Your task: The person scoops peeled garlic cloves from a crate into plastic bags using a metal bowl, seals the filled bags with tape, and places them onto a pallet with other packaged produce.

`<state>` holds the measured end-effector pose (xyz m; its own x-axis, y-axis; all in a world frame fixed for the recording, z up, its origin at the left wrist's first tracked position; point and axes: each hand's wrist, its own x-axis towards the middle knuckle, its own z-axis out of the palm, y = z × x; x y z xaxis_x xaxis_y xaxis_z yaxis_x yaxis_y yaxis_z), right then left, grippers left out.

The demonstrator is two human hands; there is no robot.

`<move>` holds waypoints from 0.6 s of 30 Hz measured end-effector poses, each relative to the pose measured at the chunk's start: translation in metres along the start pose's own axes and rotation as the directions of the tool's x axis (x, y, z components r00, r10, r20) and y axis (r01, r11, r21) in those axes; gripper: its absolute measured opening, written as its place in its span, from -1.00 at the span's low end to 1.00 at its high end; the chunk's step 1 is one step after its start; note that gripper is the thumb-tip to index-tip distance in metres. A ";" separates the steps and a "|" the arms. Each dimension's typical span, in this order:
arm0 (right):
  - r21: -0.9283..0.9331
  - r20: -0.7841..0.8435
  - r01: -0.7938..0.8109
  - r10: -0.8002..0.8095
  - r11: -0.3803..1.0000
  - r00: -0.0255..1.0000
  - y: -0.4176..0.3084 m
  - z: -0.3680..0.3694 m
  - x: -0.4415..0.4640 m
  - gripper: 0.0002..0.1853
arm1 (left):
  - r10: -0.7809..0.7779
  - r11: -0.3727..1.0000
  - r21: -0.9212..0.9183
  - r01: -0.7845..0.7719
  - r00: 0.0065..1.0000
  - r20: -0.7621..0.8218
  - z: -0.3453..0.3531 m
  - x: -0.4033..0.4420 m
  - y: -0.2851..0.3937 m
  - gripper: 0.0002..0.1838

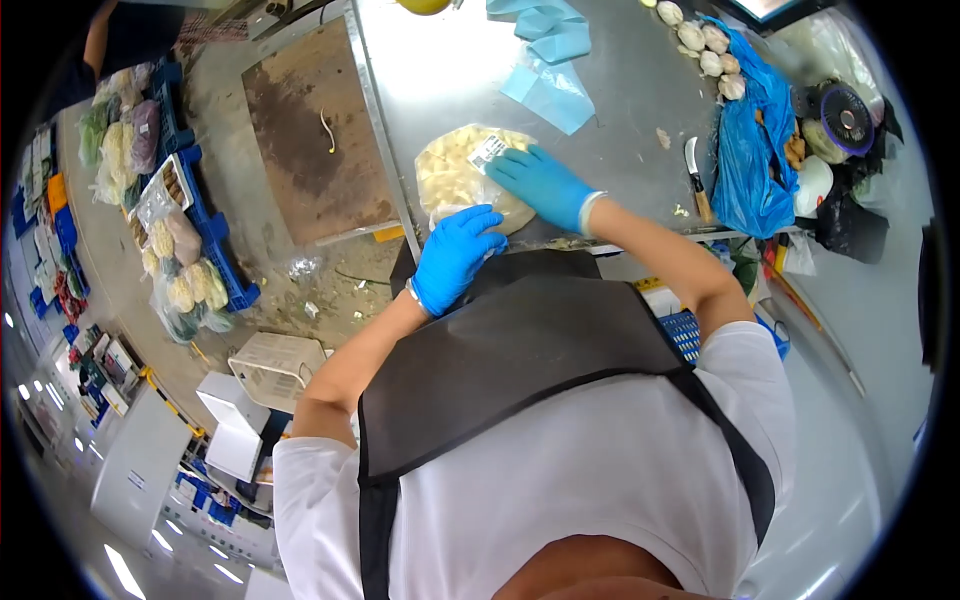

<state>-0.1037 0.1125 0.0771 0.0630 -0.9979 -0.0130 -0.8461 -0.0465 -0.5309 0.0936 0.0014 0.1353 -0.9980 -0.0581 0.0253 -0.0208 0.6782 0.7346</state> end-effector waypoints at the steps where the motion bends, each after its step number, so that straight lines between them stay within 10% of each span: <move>1: 0.082 0.175 -0.045 0.030 0.996 0.984 0.000 -0.018 -0.005 -0.57 | -0.027 0.999 -0.027 0.027 1.000 -0.010 0.002 -0.004 0.001 -0.75; 2: 0.148 0.345 -0.096 0.040 0.984 0.938 0.000 -0.032 -0.007 -0.54 | -0.054 0.997 -0.049 0.053 0.998 -0.025 0.006 -0.008 0.001 -0.76; 5: 0.143 -0.224 -0.037 0.069 0.989 0.972 -0.013 -0.055 0.029 -0.46 | -0.018 1.000 0.017 0.020 0.995 -0.095 0.027 -0.023 -0.011 -0.81; 11: 0.041 0.105 -0.069 0.064 0.997 0.992 0.001 0.034 0.055 -0.38 | -0.183 0.981 -0.102 0.163 0.951 -0.248 0.006 -0.038 -0.012 -0.75; 15: 0.303 -0.207 -0.150 0.219 0.941 0.954 -0.072 -0.029 0.060 -0.46 | -0.254 0.931 -0.338 0.141 0.914 -0.317 -0.054 -0.091 -0.009 -0.70; 18: 0.535 0.259 -0.431 0.344 0.727 0.903 -0.190 -0.060 0.072 -0.44 | -0.401 0.802 -0.584 0.124 0.837 -0.372 -0.105 -0.155 0.007 -0.71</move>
<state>0.0304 0.0471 0.2279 -0.0973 -0.9051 -0.4139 -0.3585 0.4198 -0.8338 0.2540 -0.0617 0.2079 -0.8048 -0.5932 -0.0207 -0.1054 0.1086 0.9885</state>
